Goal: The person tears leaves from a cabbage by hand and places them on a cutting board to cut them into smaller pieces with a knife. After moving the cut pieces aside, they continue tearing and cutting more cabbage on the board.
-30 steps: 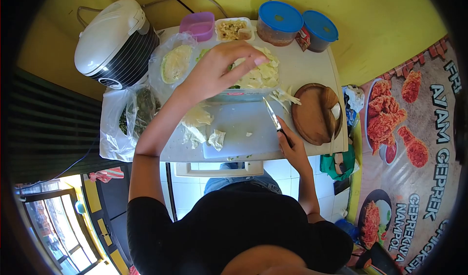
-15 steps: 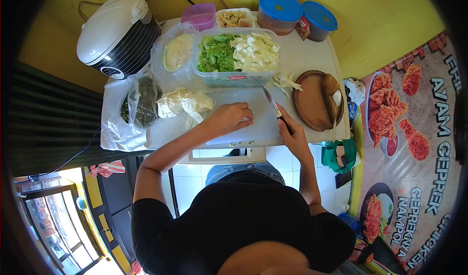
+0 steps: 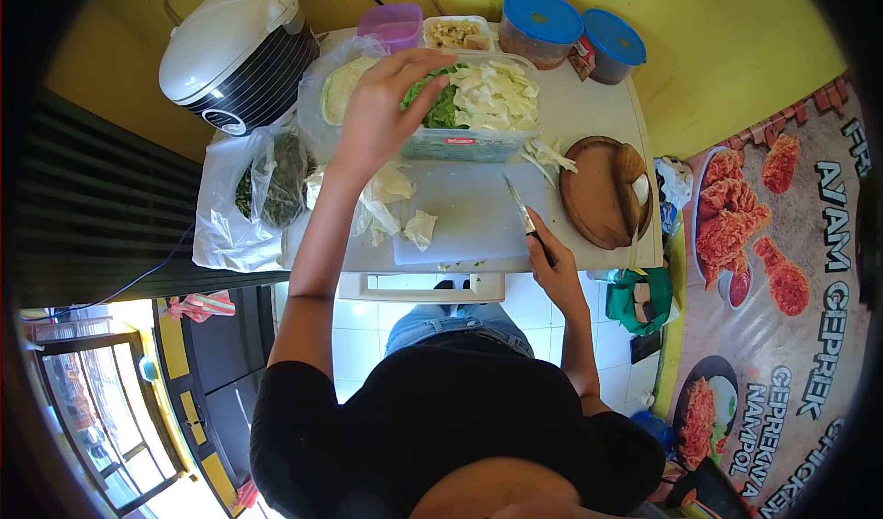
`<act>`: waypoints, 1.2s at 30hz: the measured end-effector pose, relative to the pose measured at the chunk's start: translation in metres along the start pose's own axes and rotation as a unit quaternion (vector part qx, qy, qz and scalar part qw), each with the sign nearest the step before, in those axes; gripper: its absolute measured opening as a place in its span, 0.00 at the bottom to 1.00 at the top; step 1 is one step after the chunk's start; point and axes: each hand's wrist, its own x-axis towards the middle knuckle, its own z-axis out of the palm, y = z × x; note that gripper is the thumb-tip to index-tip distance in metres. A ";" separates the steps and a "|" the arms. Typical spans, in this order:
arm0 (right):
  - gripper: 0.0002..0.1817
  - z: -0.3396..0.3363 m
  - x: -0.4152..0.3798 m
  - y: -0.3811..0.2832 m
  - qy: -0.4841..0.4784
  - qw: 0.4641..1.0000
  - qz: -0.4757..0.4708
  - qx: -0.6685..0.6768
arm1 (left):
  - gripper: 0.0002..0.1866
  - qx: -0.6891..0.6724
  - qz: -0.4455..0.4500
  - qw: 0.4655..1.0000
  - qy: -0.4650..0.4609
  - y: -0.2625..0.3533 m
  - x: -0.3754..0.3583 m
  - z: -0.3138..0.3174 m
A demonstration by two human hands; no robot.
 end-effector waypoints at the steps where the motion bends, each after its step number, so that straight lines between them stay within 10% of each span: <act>1: 0.24 0.000 -0.001 0.000 0.010 1.000 0.006 0.006 | 0.11 -0.005 -0.016 0.999 0.034 0.005 -0.012 -0.011; 8: 0.23 0.008 0.000 -0.004 0.014 1.000 -0.003 -0.014 | 0.18 0.108 -0.171 0.979 0.006 0.023 -0.145 0.018; 23: 0.25 0.055 0.018 -0.024 -0.166 0.947 -0.072 -0.267 | 0.18 -0.057 -0.098 0.989 -0.098 -0.044 -0.150 0.021; 36: 0.25 0.046 0.000 -0.012 -0.043 0.975 -0.041 -0.216 | 0.16 0.018 -0.054 0.993 -0.101 0.033 -0.188 0.047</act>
